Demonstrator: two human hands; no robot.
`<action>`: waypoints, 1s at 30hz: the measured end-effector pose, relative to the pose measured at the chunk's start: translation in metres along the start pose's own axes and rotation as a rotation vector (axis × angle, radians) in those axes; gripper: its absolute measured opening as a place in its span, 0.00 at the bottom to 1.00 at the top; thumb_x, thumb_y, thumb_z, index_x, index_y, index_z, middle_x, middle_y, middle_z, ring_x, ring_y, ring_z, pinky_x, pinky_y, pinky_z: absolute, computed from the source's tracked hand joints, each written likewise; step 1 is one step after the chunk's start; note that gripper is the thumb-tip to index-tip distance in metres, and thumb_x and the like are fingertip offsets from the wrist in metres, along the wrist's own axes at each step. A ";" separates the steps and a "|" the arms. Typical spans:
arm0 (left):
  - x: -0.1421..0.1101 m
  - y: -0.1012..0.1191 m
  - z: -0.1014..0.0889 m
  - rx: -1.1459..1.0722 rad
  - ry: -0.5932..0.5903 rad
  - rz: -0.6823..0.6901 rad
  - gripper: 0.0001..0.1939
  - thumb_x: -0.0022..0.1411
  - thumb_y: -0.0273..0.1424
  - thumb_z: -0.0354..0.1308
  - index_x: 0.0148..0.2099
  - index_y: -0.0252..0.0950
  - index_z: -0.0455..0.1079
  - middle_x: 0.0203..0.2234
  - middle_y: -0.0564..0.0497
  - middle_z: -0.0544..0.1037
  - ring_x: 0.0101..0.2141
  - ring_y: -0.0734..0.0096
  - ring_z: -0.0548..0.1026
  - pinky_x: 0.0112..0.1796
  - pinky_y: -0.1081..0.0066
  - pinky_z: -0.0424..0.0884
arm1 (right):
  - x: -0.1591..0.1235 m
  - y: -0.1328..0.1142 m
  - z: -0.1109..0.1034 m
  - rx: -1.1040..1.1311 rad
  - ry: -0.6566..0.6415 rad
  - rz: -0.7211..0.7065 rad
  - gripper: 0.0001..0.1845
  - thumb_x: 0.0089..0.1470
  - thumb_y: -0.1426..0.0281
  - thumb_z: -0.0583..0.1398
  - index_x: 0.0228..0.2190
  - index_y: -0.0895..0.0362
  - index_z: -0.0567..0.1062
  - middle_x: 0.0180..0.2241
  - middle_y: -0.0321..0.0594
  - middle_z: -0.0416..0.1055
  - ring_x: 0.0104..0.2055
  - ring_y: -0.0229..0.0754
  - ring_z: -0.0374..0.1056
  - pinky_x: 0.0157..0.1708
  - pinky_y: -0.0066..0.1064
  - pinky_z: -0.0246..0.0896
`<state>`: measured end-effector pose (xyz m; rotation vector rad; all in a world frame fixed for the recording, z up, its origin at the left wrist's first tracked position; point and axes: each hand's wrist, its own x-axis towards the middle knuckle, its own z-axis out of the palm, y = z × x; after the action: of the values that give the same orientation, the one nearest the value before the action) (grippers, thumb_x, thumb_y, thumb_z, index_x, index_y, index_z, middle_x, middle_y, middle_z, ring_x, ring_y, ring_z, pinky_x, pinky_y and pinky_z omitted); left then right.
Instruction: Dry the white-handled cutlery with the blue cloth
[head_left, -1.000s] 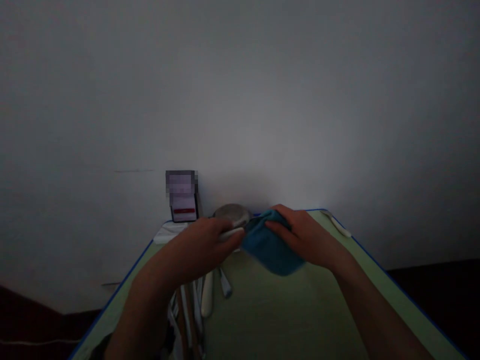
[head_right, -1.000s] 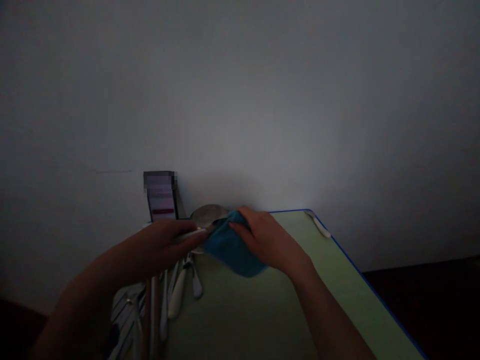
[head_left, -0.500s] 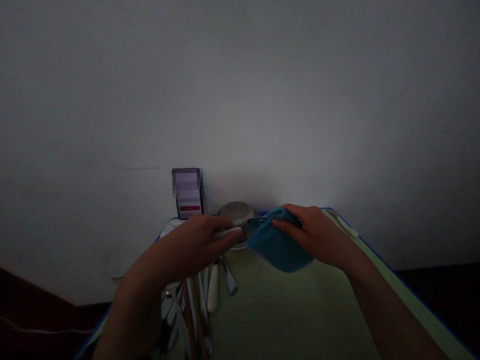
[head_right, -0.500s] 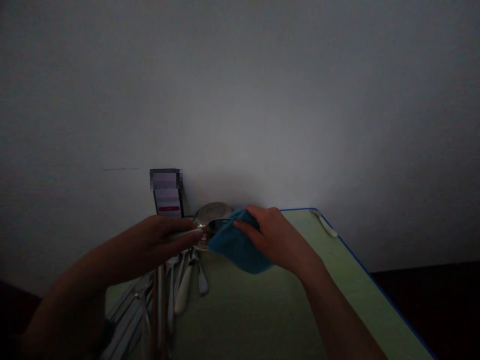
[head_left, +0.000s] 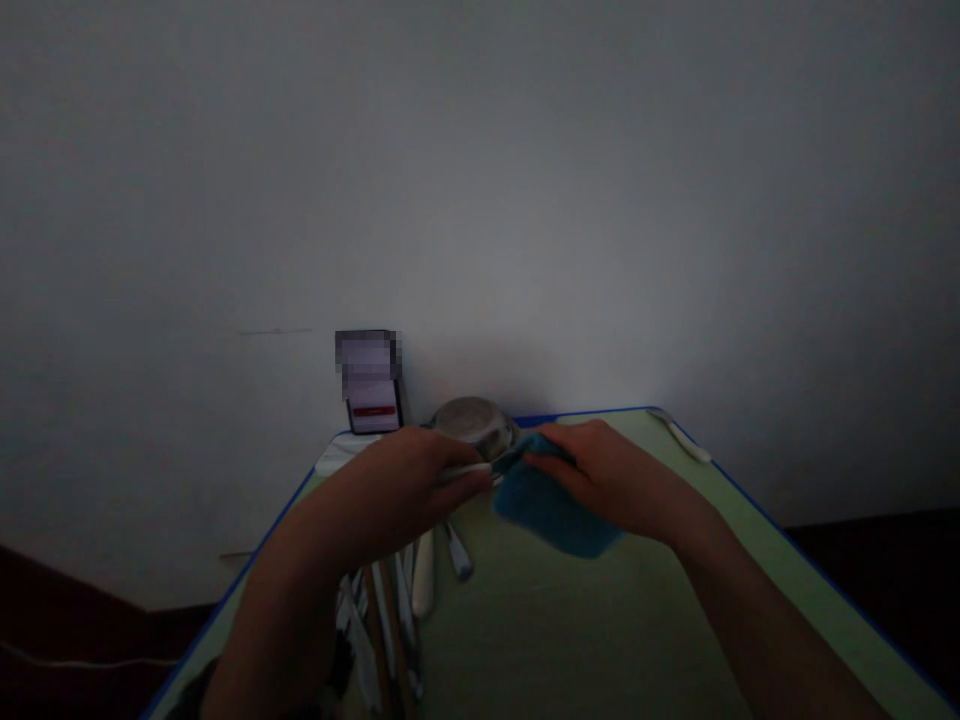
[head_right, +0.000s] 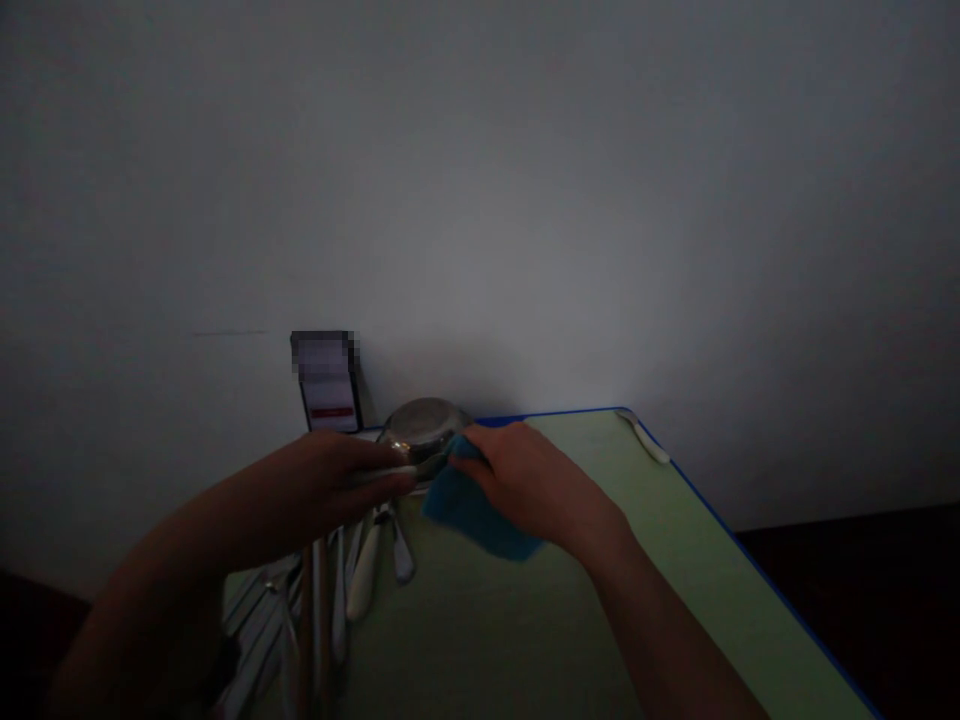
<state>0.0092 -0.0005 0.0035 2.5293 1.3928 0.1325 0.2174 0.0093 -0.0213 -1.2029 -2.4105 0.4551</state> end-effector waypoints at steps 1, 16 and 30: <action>0.001 0.000 0.000 0.004 0.000 0.005 0.19 0.64 0.40 0.44 0.32 0.35 0.71 0.23 0.53 0.72 0.24 0.73 0.68 0.27 0.74 0.59 | 0.000 0.000 0.000 -0.008 0.001 0.017 0.13 0.60 0.66 0.50 0.31 0.57 0.71 0.28 0.38 0.72 0.29 0.37 0.65 0.28 0.28 0.51; 0.000 0.000 0.005 -0.130 -0.052 0.006 0.18 0.65 0.38 0.42 0.37 0.35 0.70 0.26 0.52 0.73 0.27 0.71 0.70 0.29 0.73 0.61 | -0.001 0.004 -0.009 0.039 0.036 0.116 0.17 0.59 0.63 0.50 0.23 0.58 0.67 0.21 0.34 0.65 0.23 0.33 0.59 0.23 0.26 0.47; -0.006 0.005 0.005 -0.099 -0.008 0.045 0.15 0.65 0.37 0.43 0.37 0.38 0.70 0.26 0.53 0.74 0.27 0.72 0.71 0.28 0.74 0.62 | -0.009 0.003 -0.016 0.137 -0.030 0.091 0.17 0.59 0.62 0.49 0.29 0.57 0.72 0.27 0.35 0.71 0.25 0.34 0.62 0.23 0.25 0.53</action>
<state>0.0108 -0.0090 -0.0002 2.4782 1.2942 0.1948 0.2325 0.0056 -0.0108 -1.2574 -2.3144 0.6599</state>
